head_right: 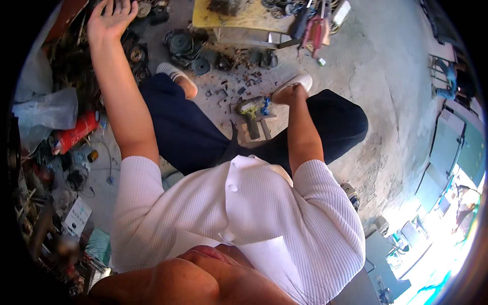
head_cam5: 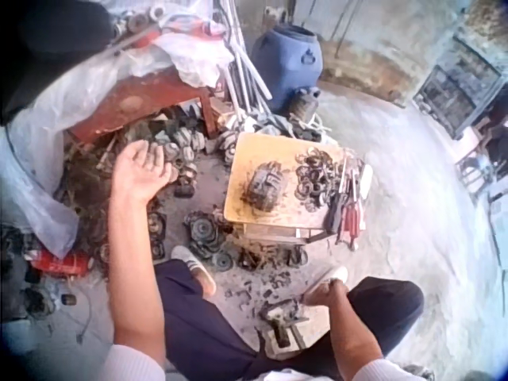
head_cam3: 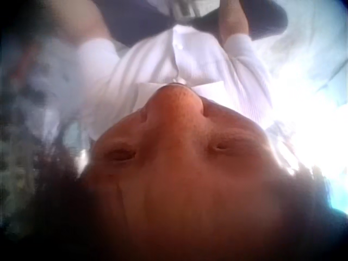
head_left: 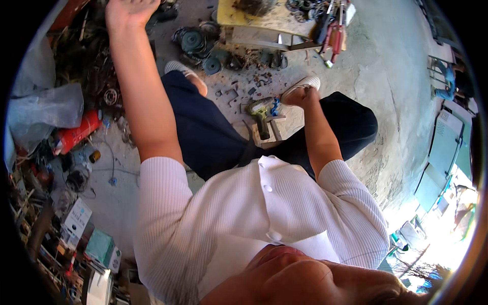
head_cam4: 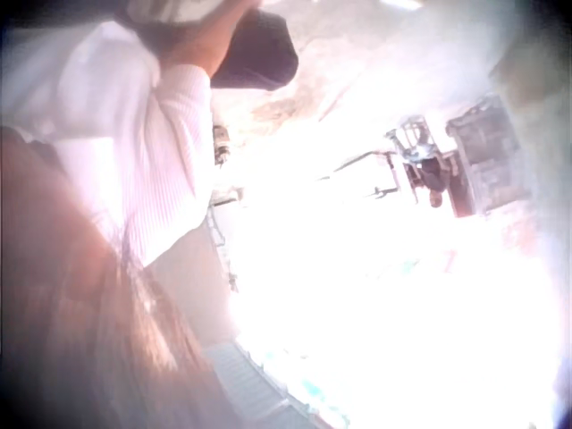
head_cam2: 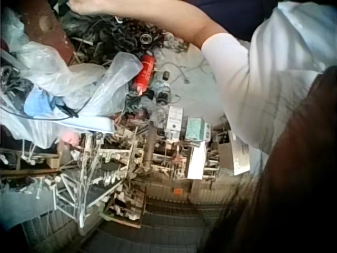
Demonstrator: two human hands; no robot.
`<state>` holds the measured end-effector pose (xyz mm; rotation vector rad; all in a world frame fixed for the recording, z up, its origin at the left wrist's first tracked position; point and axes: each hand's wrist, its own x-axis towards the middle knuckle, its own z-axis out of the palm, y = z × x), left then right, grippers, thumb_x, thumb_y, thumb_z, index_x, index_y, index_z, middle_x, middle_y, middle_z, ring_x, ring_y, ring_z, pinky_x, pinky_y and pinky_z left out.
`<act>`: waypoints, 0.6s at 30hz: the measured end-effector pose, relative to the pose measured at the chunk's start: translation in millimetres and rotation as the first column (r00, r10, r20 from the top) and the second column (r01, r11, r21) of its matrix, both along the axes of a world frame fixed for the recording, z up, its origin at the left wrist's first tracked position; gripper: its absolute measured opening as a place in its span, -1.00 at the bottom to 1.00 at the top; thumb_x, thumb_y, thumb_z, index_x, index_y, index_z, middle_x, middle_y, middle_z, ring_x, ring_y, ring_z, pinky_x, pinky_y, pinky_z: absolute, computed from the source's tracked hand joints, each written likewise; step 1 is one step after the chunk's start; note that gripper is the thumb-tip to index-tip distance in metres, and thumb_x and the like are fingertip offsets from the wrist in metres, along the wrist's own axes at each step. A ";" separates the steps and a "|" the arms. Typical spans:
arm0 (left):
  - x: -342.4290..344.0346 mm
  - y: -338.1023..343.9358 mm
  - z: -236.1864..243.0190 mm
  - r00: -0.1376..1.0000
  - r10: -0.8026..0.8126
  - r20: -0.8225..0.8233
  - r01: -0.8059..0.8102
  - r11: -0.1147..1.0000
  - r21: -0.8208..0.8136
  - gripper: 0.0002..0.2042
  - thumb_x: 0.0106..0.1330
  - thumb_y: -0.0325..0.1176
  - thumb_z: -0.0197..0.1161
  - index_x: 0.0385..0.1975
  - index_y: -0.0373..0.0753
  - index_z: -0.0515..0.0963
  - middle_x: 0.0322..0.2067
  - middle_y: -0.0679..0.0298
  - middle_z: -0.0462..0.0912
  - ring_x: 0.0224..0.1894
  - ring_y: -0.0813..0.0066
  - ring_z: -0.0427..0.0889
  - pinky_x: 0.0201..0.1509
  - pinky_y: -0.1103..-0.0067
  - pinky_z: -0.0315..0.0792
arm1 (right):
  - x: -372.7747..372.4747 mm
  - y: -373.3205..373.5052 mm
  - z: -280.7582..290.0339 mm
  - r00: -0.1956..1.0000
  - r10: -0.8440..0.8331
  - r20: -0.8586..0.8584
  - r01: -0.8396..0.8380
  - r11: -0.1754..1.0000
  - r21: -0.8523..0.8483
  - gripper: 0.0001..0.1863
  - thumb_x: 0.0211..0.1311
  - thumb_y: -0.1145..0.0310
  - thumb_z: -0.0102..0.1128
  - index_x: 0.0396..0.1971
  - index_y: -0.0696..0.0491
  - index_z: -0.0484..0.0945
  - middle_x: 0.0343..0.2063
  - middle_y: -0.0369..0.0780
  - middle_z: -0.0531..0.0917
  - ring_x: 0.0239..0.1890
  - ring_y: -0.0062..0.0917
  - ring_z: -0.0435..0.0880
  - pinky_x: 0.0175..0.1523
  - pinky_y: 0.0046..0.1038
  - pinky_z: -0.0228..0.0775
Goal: The person disassembles and inspects mechanical components from an alternator and other engine parts by hand using a screwdriver and pliers while sitting on the floor. They remove screws and small metal pieces, placing them on a small yellow table.
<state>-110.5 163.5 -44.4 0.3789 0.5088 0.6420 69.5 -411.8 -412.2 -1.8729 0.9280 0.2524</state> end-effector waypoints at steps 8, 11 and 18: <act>13.9 -14.4 11.5 0.983 0.143 -0.111 -0.145 0.989 -0.010 -0.52 0.31 -0.42 0.12 0.24 -0.18 0.24 0.09 0.16 0.35 0.14 0.29 0.42 0.21 0.17 0.25 | 178.3 39.6 240.8 0.534 0.316 0.784 -0.180 0.949 -0.260 -0.68 0.15 0.42 0.16 -0.09 0.18 0.60 -0.19 -0.13 0.69 -0.14 -0.45 0.66 0.04 -0.43 0.46; 21.6 -30.4 20.0 0.991 0.040 -0.124 -0.037 0.999 0.028 -0.60 0.26 -0.37 0.19 0.09 -0.20 0.33 0.02 0.24 0.41 0.11 0.31 0.44 0.20 0.26 0.24 | 192.1 42.5 309.3 0.389 0.414 0.823 -0.269 0.905 -0.328 -0.69 0.18 0.44 0.16 -0.07 0.16 0.59 -0.18 -0.17 0.68 -0.15 -0.51 0.64 0.01 -0.50 0.45; 46.5 -59.3 17.4 0.927 0.012 -0.376 0.140 0.916 0.375 -0.51 0.34 -0.19 0.18 0.23 -0.21 0.30 0.19 0.22 0.41 0.28 0.34 0.34 0.34 0.34 0.17 | 200.2 43.7 314.5 0.372 0.331 0.867 -0.307 0.926 -0.222 -0.70 0.23 0.40 0.19 -0.06 0.17 0.58 -0.18 -0.20 0.69 -0.17 -0.57 0.64 0.00 -0.52 0.44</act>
